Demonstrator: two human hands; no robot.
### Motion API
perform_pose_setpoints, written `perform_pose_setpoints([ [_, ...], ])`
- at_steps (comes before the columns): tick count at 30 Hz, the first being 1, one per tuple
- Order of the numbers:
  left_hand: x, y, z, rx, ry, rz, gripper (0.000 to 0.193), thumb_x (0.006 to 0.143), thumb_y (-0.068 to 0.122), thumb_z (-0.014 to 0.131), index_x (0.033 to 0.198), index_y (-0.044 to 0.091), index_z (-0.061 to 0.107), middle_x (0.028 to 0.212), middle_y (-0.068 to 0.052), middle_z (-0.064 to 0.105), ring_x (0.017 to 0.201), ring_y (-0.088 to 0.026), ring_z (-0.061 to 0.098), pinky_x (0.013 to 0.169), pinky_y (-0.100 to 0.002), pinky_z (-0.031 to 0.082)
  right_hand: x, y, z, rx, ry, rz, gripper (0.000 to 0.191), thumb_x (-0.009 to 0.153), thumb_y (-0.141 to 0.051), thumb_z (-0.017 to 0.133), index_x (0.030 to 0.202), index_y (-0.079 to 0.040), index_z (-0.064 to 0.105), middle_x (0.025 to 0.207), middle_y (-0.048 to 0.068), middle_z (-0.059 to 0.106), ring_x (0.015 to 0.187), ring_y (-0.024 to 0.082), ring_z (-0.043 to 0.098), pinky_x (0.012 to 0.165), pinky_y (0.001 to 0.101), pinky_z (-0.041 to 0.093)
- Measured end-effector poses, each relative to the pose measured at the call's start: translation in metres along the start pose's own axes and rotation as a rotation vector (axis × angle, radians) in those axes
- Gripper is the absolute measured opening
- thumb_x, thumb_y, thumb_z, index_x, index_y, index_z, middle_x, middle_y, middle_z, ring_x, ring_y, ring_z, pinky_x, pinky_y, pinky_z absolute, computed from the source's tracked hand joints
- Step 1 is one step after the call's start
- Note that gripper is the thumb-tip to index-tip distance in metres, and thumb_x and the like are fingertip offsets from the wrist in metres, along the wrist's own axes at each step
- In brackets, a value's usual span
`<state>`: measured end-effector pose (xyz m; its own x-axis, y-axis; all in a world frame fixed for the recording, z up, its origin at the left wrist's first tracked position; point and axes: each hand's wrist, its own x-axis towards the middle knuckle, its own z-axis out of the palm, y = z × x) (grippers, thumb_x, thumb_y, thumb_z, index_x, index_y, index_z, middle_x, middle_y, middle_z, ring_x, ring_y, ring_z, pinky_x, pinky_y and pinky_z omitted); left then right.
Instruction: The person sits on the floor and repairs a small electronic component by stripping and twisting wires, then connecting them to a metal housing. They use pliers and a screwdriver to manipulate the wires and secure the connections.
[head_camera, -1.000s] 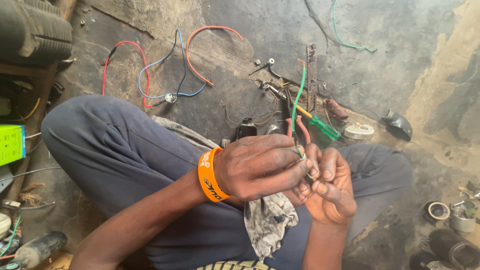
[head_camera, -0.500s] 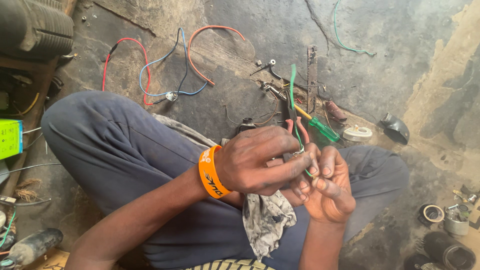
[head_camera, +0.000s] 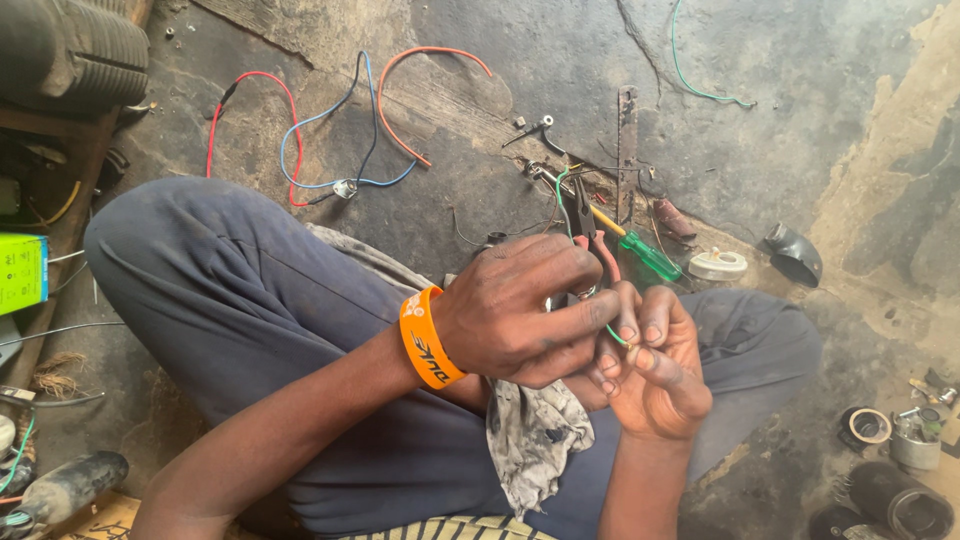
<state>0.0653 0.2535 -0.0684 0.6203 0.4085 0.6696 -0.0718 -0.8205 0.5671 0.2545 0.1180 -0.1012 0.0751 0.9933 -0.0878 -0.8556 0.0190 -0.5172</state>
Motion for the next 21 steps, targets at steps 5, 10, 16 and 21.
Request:
perform_pose_setpoints([
  [5,0.001,-0.002,0.001,-0.075,-0.027,-0.056,0.028,0.089,0.019,0.077,0.110,0.004,0.066,0.106,-0.012,0.057,0.091,-0.029,0.060,0.078,-0.042,0.051,0.000,0.001,-0.002,-0.009,0.008,0.012,0.022,0.094,0.001,0.071,0.099,-0.006,0.050,0.102,0.010,0.053,0.090,0.022,0.071,0.064,0.0274,0.060],
  [10,0.002,-0.001,0.000,-0.062,-0.044,-0.085,0.021,0.090,0.020,0.076,0.101,0.006,0.064,0.097,-0.010,0.051,0.086,-0.027,0.057,0.075,-0.041,0.049,0.003,0.003,-0.004,-0.029,0.031,0.024,0.023,0.093,-0.001,0.071,0.100,-0.007,0.049,0.103,0.009,0.053,0.090,0.021,0.071,0.066,0.0281,0.059],
  [16,0.004,0.001,-0.002,-0.061,-0.071,-0.101,0.024,0.089,0.023,0.073,0.104,0.005,0.065,0.098,-0.011,0.051,0.087,-0.028,0.057,0.076,-0.041,0.050,0.026,0.015,-0.020,-0.146,0.188,0.037,0.019,0.089,-0.002,0.062,0.101,-0.008,0.048,0.101,0.007,0.052,0.092,0.013,0.064,0.083,0.0254,0.055],
  [21,0.005,0.005,-0.001,-0.055,-0.062,-0.085,0.023,0.087,0.022,0.072,0.098,0.006,0.060,0.104,-0.012,0.053,0.089,-0.030,0.057,0.078,-0.042,0.050,0.042,0.033,-0.052,-0.248,0.280,0.103,0.017,0.094,-0.004,0.059,0.111,-0.005,0.054,0.094,0.004,0.060,0.079,0.009,0.062,0.072,0.0218,0.052],
])
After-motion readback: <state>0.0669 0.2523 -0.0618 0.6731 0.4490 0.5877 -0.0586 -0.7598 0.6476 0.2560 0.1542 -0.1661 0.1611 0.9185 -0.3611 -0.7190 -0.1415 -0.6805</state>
